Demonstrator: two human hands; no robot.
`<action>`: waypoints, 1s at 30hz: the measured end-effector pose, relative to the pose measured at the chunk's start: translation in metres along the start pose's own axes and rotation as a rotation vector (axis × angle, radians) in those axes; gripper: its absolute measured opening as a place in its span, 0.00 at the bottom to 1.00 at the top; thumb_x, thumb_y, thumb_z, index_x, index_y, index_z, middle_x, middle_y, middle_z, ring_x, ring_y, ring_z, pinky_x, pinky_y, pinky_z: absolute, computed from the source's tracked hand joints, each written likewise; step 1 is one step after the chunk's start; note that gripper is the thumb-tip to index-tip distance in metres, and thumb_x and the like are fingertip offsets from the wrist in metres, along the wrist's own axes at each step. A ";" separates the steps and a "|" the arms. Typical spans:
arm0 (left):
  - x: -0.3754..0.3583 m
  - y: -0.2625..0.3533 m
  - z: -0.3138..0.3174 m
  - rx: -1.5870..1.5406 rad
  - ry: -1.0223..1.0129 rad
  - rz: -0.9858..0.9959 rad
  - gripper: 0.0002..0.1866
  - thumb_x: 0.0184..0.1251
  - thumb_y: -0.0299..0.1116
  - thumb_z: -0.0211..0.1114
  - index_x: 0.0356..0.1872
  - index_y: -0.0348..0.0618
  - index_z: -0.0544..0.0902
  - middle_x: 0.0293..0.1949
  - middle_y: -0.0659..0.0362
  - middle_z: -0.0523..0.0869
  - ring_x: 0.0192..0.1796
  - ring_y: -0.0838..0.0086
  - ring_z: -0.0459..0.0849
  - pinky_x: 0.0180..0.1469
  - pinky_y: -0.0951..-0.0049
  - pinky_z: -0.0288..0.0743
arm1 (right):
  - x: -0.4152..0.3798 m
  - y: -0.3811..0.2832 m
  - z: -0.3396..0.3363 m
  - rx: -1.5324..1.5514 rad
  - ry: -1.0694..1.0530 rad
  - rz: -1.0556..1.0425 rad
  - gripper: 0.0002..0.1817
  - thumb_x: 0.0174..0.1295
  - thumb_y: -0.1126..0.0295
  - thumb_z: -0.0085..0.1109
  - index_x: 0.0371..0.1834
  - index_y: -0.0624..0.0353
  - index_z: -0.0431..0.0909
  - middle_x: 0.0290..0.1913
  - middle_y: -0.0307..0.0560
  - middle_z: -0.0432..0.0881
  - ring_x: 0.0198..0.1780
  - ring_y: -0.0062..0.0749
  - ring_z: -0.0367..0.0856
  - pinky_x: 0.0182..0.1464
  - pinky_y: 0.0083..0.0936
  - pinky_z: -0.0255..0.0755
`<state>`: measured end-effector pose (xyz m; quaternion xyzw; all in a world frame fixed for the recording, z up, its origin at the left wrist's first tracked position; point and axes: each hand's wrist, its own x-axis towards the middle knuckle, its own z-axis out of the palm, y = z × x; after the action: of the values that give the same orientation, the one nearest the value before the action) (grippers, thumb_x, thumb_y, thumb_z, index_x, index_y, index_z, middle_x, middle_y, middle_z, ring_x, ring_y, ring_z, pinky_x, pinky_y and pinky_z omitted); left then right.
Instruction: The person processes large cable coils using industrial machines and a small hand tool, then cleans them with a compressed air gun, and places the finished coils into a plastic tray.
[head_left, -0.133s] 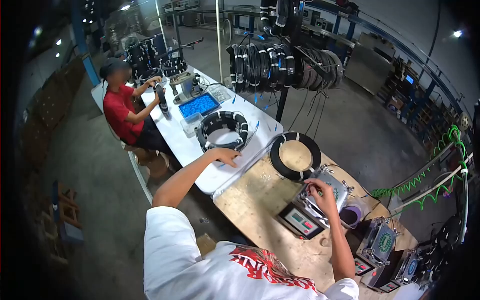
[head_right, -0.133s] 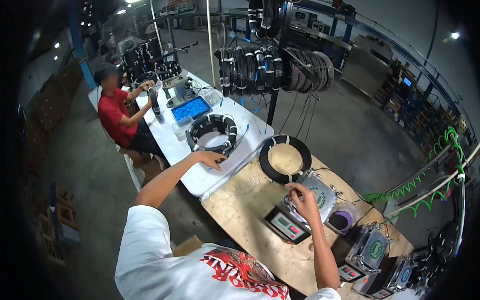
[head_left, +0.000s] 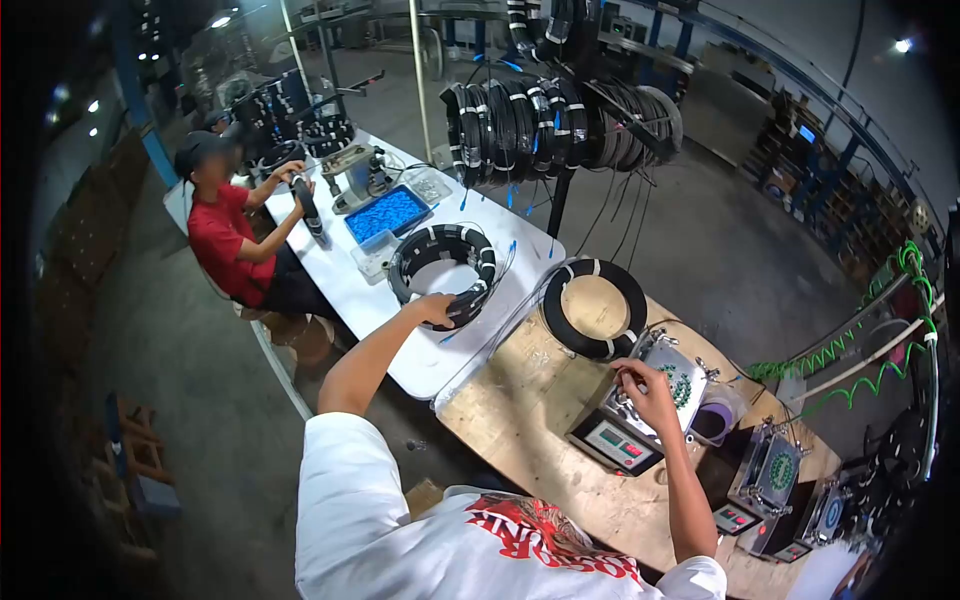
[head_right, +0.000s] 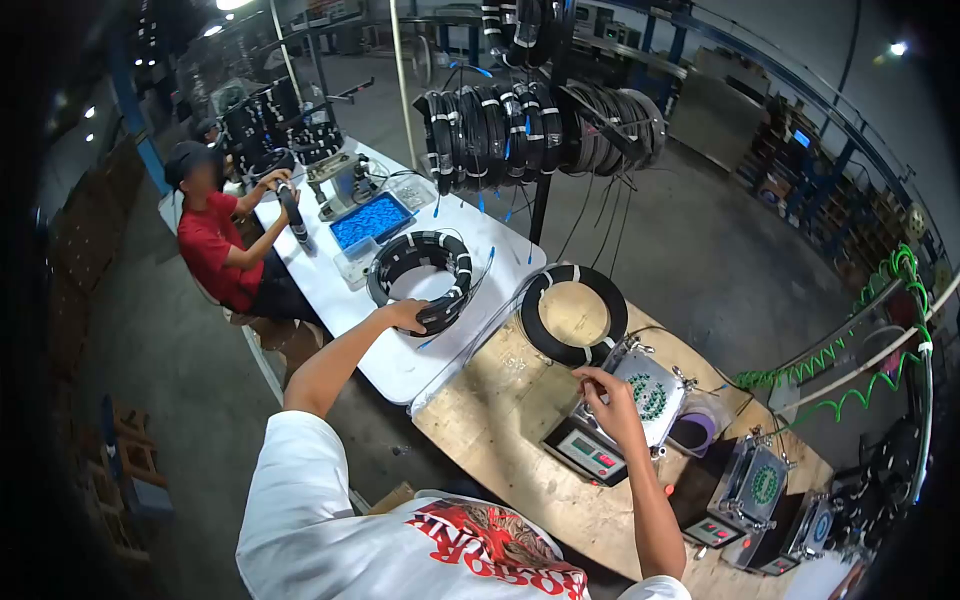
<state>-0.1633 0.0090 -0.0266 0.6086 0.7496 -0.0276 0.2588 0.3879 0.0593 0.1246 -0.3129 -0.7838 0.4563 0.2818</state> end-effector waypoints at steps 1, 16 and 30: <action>0.017 0.002 0.026 -0.033 0.029 -0.021 0.50 0.52 0.52 0.79 0.76 0.43 0.70 0.64 0.43 0.83 0.63 0.48 0.84 0.65 0.54 0.78 | -0.006 0.001 -0.010 -0.044 0.004 0.010 0.12 0.73 0.80 0.56 0.54 0.64 0.85 0.33 0.46 0.87 0.34 0.25 0.85 0.43 0.26 0.80; 0.062 0.003 0.002 0.197 0.200 0.074 0.27 0.53 0.43 0.77 0.53 0.41 0.86 0.52 0.43 0.90 0.58 0.48 0.88 0.63 0.51 0.81 | -0.058 0.012 -0.054 -0.119 0.142 0.193 0.11 0.75 0.79 0.54 0.54 0.64 0.84 0.34 0.45 0.86 0.34 0.22 0.83 0.41 0.23 0.78; -0.090 0.224 -0.239 -0.005 0.608 0.306 0.27 0.51 0.50 0.78 0.36 0.30 0.90 0.26 0.42 0.87 0.31 0.53 0.89 0.37 0.58 0.81 | -0.089 0.055 -0.043 0.001 0.127 0.157 0.13 0.74 0.79 0.54 0.56 0.63 0.85 0.37 0.46 0.88 0.35 0.22 0.83 0.42 0.24 0.78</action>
<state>-0.0291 0.0713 0.2791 0.6937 0.6926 0.1960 0.0262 0.4896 0.0371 0.0798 -0.4016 -0.7371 0.4569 0.2944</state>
